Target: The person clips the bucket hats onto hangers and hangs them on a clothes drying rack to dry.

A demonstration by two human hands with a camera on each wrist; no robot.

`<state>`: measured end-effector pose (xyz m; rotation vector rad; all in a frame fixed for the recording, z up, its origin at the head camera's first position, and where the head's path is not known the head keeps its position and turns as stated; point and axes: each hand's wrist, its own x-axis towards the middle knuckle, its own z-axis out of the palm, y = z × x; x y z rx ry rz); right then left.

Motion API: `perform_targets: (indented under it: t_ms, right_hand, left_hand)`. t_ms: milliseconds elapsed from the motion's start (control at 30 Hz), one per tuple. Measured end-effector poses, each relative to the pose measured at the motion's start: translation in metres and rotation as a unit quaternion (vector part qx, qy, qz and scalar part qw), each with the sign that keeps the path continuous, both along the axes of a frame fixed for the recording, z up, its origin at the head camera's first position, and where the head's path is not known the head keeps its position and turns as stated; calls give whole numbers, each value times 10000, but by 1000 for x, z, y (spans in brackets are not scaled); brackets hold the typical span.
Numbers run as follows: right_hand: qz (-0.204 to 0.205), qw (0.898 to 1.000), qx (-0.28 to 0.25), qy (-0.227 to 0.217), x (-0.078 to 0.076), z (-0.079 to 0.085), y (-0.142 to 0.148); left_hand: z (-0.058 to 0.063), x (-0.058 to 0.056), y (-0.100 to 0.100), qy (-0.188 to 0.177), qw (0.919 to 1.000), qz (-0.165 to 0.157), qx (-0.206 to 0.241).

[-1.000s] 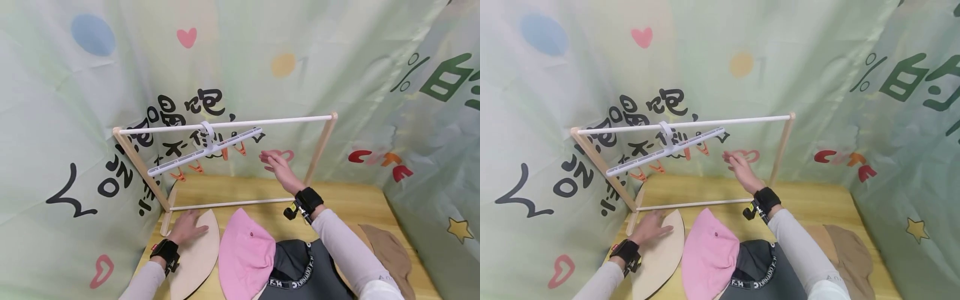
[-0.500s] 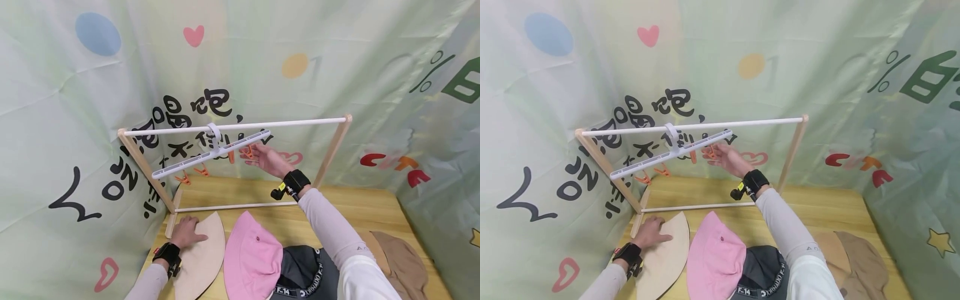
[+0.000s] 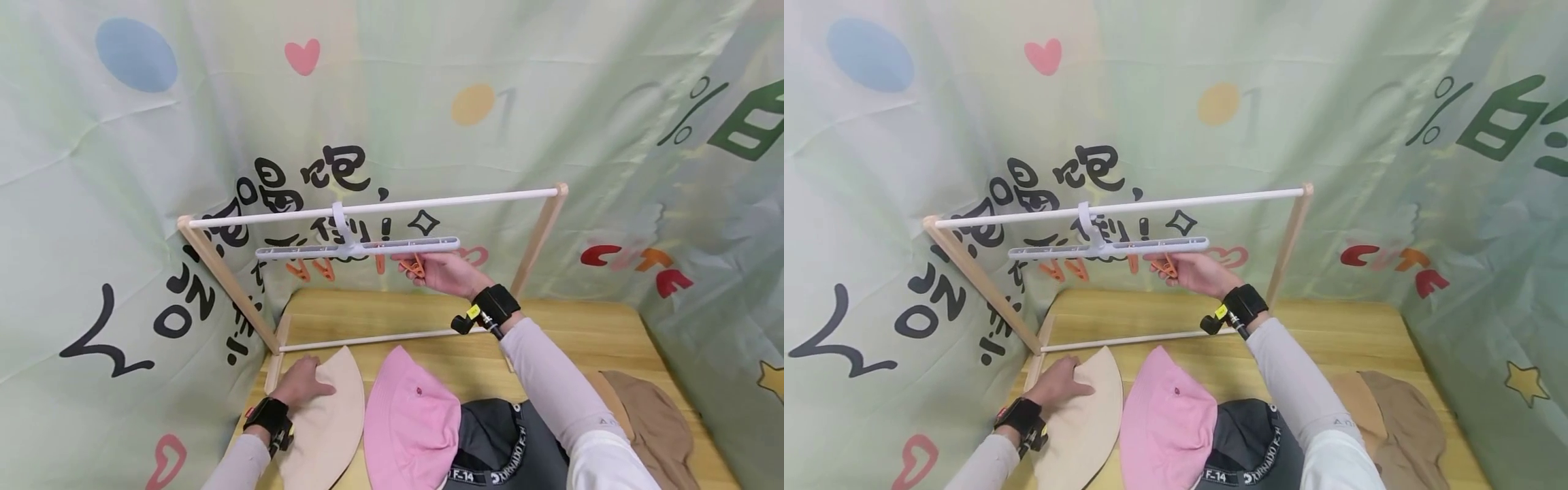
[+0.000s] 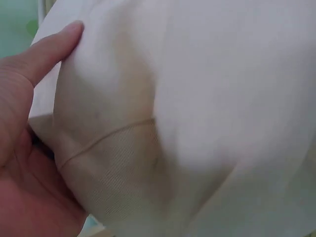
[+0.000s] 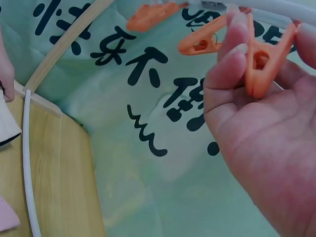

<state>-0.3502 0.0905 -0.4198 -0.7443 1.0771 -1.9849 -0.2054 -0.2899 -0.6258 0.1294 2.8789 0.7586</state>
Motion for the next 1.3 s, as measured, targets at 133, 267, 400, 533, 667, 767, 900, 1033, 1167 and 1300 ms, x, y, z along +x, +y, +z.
perform_targets:
  t_ms: [133,267,400,533,667,767,900,1033,1167,1300]
  right_hand:
    - [430,9951,2,890,5,2,6]
    - [494,9905,-16,1285,13,10,12]
    - [196,9947,126,1002,22,14,15]
    - [-178,9957,280,869,26,13,15]
    - [-586,9934,314,931,29,11,13]
    - [-926,9899,396,998,31,11,12]
    - [-1371,9847,578,912,35,12,8]
    - [-1902,9768,564,807,37,13,4]
    - [-2368,9678,458,718,40,13,5]
    - [-2549,9646,391,548,43,13,9]
  left_hand:
    - [8,3,-4,-232,9988,31,440]
    - [21,7,-6,36,9971,-110,753]
    - [40,13,0,350,9943,-136,994]
    - [61,18,8,460,9935,-171,1032]
    - [80,20,15,824,9918,-334,916]
    - [91,19,20,1208,9880,-507,819]
    - [105,20,26,1462,9835,-703,804]
    - [123,19,37,1546,9810,-860,802]
    - [142,15,55,1664,9770,-1108,745]
    - [156,11,72,1843,9727,-1301,551]
